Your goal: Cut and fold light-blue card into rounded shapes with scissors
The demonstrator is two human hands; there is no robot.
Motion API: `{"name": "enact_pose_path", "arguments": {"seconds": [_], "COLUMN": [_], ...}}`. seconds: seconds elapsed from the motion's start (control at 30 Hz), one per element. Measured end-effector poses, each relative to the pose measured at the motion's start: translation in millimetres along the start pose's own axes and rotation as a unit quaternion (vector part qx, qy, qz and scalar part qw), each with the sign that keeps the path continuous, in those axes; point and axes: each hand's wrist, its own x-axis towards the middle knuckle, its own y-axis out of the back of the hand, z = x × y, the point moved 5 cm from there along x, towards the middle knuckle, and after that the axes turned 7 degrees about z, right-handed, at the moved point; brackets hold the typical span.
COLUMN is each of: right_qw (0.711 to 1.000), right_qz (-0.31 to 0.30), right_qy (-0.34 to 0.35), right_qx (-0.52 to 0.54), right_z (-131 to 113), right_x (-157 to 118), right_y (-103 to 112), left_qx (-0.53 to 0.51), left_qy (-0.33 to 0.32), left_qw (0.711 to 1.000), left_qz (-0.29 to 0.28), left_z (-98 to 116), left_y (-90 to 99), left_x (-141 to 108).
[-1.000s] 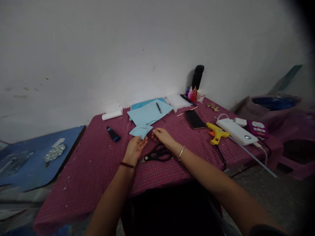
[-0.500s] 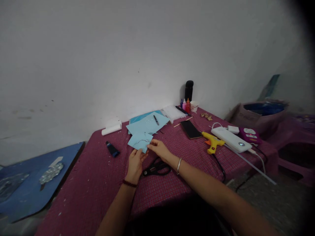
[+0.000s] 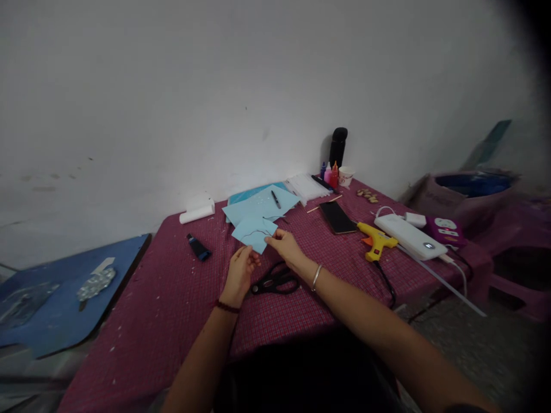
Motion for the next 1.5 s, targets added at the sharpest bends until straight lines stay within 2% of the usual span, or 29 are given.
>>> {"name": "enact_pose_path", "arguments": {"seconds": [0.17, 0.5, 0.9, 1.03, 1.27, 1.5], "right_qw": [1.0, 1.0, 1.0, 1.0, 1.0, 0.999], "right_qz": [0.015, 0.014, 0.011, 0.007, -0.009, -0.025], "right_qy": [-0.001, -0.009, -0.019, -0.002, 0.012, -0.012], "right_qx": [-0.017, -0.006, 0.019, 0.013, 0.005, 0.032], "right_z": [-2.4, 1.1, 0.3, -3.0, -8.9, -1.9], "right_x": [-1.0, 0.1, -1.5, -0.3, -2.6, -2.4], "right_y": [1.6, 1.4, 1.0, 2.2, 0.0, -2.9], "left_qx": [0.076, 0.124, 0.102, 0.098, 0.029, -0.025], "left_qy": [0.025, -0.008, -0.056, -0.051, -0.049, -0.014], "left_qw": [0.997, 0.992, 0.993, 0.993, 0.998, 1.0], "left_qz": [-0.02, -0.025, -0.035, -0.035, 0.015, -0.003], "left_z": [-10.1, -11.2, -6.4, -4.1, 4.2, 9.2], "left_y": [-2.8, -9.2, -12.5, -10.5, 0.8, 0.0], "left_x": [-0.8, -5.2, -6.2, -5.2, 1.3, -1.6]}}
